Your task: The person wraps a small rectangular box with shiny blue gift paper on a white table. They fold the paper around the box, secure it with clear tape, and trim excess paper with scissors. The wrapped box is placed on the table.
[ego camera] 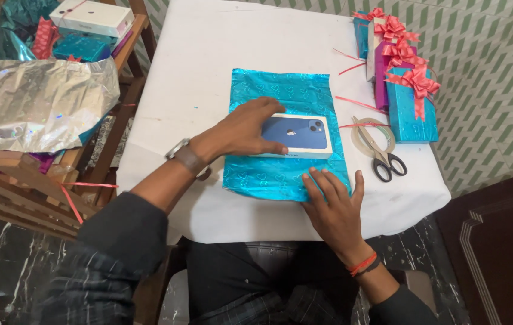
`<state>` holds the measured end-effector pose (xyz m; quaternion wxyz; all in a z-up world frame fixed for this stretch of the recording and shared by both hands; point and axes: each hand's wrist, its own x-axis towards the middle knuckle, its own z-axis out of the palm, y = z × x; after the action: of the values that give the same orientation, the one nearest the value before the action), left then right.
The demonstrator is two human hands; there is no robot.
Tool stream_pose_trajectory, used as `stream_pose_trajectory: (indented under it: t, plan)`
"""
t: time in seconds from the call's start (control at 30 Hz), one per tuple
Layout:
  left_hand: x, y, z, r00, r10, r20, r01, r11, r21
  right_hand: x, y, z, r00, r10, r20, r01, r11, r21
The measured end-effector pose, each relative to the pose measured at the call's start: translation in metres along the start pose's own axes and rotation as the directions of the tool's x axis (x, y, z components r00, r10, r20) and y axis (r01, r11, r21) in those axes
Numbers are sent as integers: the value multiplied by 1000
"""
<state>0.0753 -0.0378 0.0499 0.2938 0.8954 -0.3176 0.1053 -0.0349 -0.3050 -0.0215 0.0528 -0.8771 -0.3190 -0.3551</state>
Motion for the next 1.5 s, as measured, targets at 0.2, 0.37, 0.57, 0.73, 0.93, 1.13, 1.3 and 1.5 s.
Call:
stream_pose_trajectory:
  t: [0.2, 0.37, 0.57, 0.73, 0.93, 1.13, 1.3, 1.5]
  plan:
    - [37, -9, 26, 953, -155, 261, 146, 988, 55, -1, 8, 1, 996, 41, 75, -44, 998, 42]
    - [45, -18, 42, 938, -177, 299, 119, 972, 204, -4, 14, 3, 999, 21, 47, -24, 998, 57]
    - [46, -28, 52, 950, -155, 272, 107, 977, 184, -4, 15, 3, 999, 25, 47, -28, 997, 75]
    - [46, -29, 52, 949, -151, 278, 105, 979, 173, -4, 14, 2, 998, 31, 56, -36, 995, 92]
    - [47, -29, 54, 946, -148, 288, 106, 982, 157, -4, 14, 1, 997, 44, 69, -53, 991, 123]
    - [49, -30, 55, 946, -145, 291, 96, 979, 178, -6, 14, 2, 996, 52, 72, -62, 989, 133]
    - [47, -30, 56, 953, -126, 276, 74, 979, 189, -1, 12, -2, 996, 54, 75, -64, 989, 137]
    - [42, -35, 57, 974, -47, 222, 14, 989, 148, 14, -5, -8, 995, 69, 65, -77, 988, 133]
